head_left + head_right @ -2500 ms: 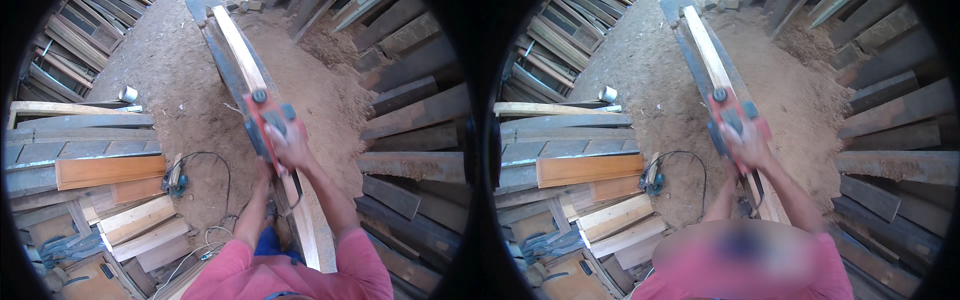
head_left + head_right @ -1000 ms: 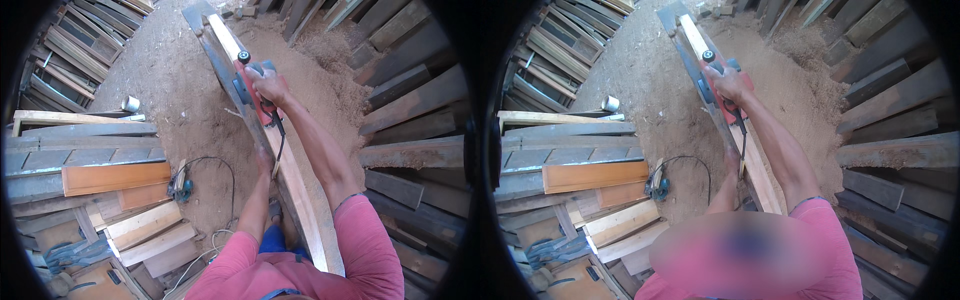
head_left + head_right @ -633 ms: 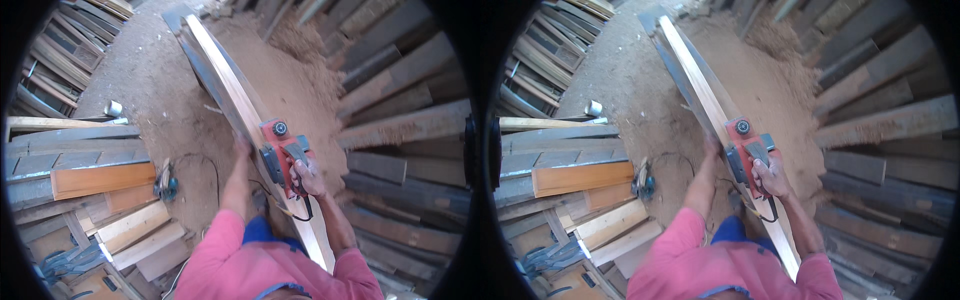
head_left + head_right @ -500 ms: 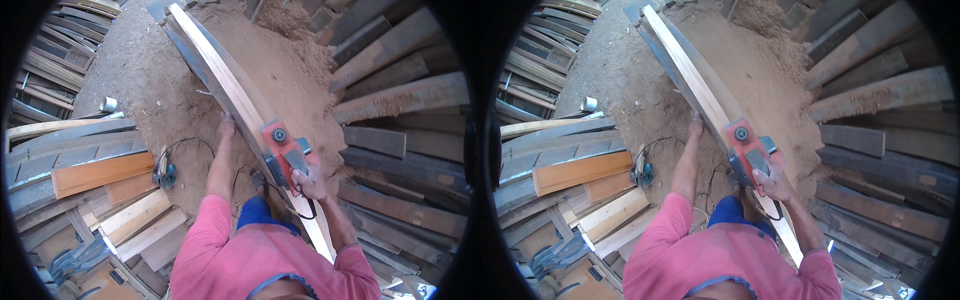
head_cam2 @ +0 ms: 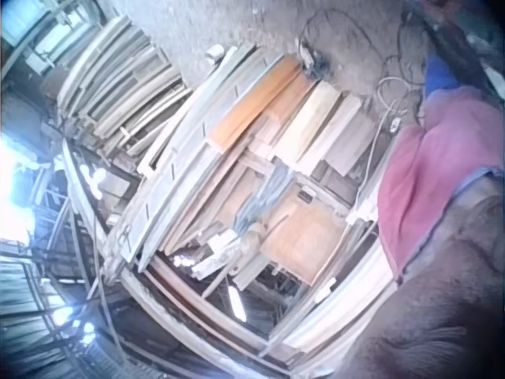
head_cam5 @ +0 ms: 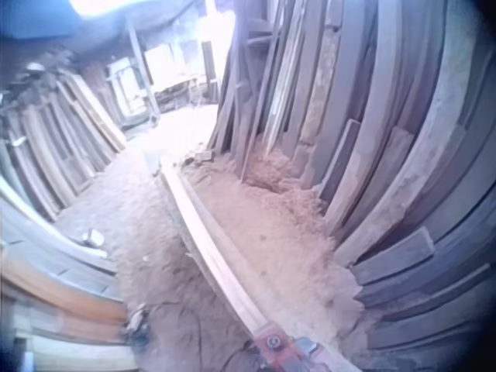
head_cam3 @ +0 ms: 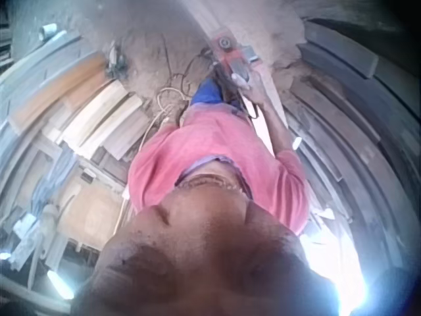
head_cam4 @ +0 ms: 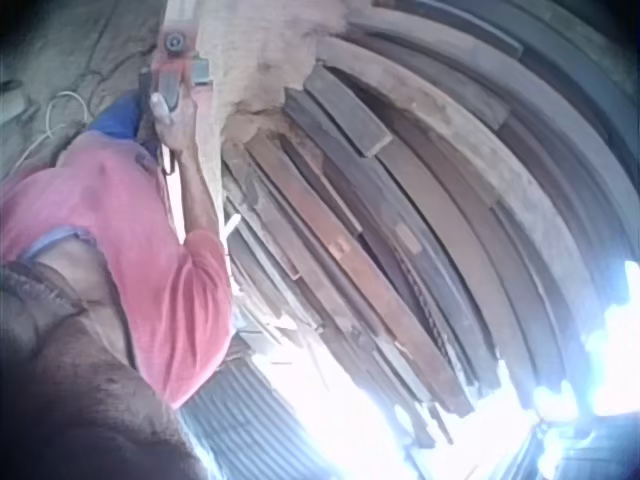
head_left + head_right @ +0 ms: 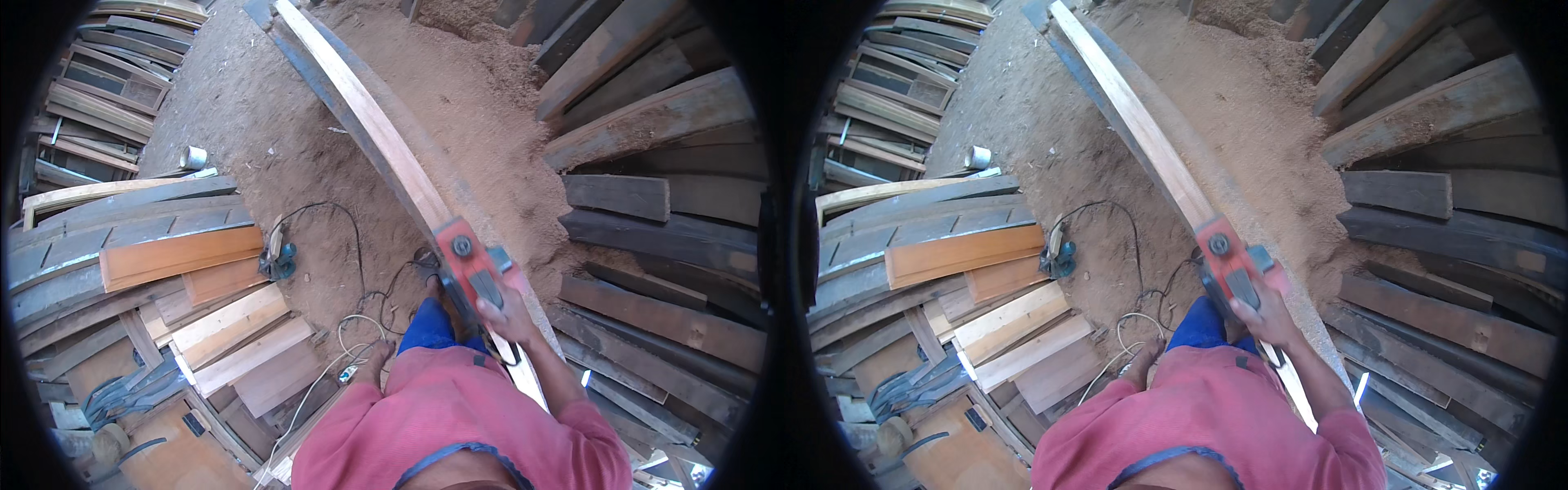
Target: The person planes a long wooden plank using a power planer, checks the edges with a square ruler, measures the length with a tape measure, and turns the plank over to continue working.
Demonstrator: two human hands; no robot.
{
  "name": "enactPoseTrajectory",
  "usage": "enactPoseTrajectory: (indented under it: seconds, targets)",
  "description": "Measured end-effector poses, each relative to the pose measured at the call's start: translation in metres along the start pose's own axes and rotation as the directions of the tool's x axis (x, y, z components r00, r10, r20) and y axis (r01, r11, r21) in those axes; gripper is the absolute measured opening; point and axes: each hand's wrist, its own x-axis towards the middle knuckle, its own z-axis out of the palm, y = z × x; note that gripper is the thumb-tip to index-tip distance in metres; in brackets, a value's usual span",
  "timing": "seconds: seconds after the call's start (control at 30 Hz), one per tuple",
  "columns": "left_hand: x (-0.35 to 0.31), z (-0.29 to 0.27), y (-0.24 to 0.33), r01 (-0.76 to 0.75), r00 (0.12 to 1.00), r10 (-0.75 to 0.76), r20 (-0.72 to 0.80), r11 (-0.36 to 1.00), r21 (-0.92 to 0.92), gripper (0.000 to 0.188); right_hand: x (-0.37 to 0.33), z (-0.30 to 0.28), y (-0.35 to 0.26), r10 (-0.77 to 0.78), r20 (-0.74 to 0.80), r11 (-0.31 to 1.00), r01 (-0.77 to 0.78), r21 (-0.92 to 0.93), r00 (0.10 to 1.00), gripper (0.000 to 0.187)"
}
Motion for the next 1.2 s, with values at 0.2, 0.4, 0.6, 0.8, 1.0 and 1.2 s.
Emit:
enactPoseTrajectory:
  seconds: [0.2, 0.4, 0.6, 0.8, 1.0, 1.2]
  targets:
    - [-0.006, -0.031, 0.03, 0.017, 0.977, -0.088, -0.194, 0.94, -0.342, 0.057, 0.149, 0.019, -0.067, -0.203, -0.058, 0.979, 0.202, -0.018, 0.978, 0.053]
    - [0.0, -0.217, 0.101, -0.297, 0.825, 0.023, -0.564, 0.867, -0.399, 0.047, 0.252, 0.014, -0.114, -0.237, -0.077, 0.969, 0.241, 0.057, 0.969, 0.048]
    - [-0.083, -0.353, 0.219, -0.424, 0.352, 0.271, -0.896, 0.9, 0.105, 0.065, 0.144, -0.028, -0.061, -0.073, -0.192, 0.836, 0.165, 0.524, 0.979, 0.04]
    - [-0.118, -0.37, 0.32, -0.439, 0.17, 0.672, -0.72, 0.706, 0.556, 0.072, -0.001, -0.038, 0.006, 0.213, -0.569, 0.882, 0.095, 0.462, 0.794, 0.038]
    - [-0.126, -0.276, 0.349, -0.453, 0.276, 0.921, -0.275, 0.377, 0.808, 0.078, -0.158, -0.01, 0.102, 0.531, -0.773, 0.712, 0.313, 0.629, 0.346, 0.029]
    - [-0.18, -0.133, 0.358, -0.538, 0.217, 0.97, 0.11, 0.025, 0.842, 0.08, -0.313, 0.051, 0.131, 0.539, -0.842, 0.735, 0.494, 0.465, -0.01, 0.026]
